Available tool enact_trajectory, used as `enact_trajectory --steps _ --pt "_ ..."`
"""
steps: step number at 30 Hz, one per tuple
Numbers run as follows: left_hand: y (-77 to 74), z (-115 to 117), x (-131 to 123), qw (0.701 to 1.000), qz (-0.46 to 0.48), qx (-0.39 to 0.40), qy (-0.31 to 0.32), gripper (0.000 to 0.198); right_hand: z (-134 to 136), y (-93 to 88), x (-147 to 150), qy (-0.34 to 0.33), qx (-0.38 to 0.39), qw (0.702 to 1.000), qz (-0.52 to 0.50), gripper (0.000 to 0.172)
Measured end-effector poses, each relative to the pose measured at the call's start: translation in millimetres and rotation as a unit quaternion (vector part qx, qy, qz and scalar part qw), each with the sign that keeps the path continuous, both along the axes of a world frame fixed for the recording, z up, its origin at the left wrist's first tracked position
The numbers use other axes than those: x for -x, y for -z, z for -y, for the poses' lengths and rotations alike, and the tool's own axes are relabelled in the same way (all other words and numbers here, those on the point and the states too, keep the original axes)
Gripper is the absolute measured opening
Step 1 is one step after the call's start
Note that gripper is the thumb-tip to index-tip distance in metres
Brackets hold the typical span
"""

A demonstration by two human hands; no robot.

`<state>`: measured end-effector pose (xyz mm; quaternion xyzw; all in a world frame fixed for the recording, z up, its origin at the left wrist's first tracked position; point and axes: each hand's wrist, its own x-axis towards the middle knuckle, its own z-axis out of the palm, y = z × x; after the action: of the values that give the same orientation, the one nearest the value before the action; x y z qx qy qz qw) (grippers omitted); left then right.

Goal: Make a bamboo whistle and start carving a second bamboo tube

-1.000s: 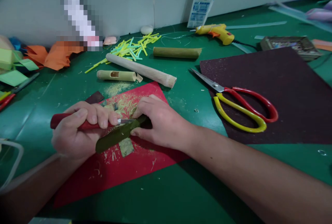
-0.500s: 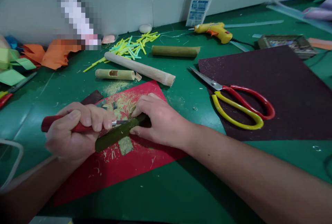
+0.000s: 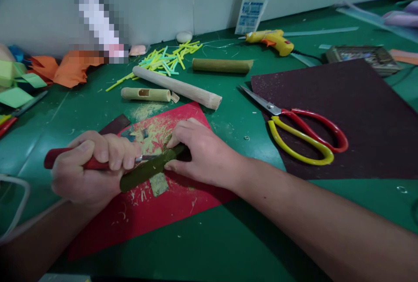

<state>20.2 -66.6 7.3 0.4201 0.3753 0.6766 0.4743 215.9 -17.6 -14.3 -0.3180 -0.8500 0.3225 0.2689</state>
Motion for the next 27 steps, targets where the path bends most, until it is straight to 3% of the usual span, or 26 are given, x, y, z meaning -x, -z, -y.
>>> enact_trajectory --steps 13,21,27 --pt "-0.6 1.9 0.3 0.999 0.033 -0.001 -0.012 0.023 0.2 -0.9 0.3 0.005 0.018 1.0 0.012 0.021" --pt "1.5 18.0 7.5 0.992 -0.035 -0.06 0.104 0.029 3.0 -6.6 -3.3 -0.026 -0.017 0.999 0.041 0.02" --pt "-0.7 20.6 10.6 0.99 -0.043 -0.057 0.124 0.026 5.3 -8.7 -5.5 -0.028 -0.026 0.996 0.077 0.022"
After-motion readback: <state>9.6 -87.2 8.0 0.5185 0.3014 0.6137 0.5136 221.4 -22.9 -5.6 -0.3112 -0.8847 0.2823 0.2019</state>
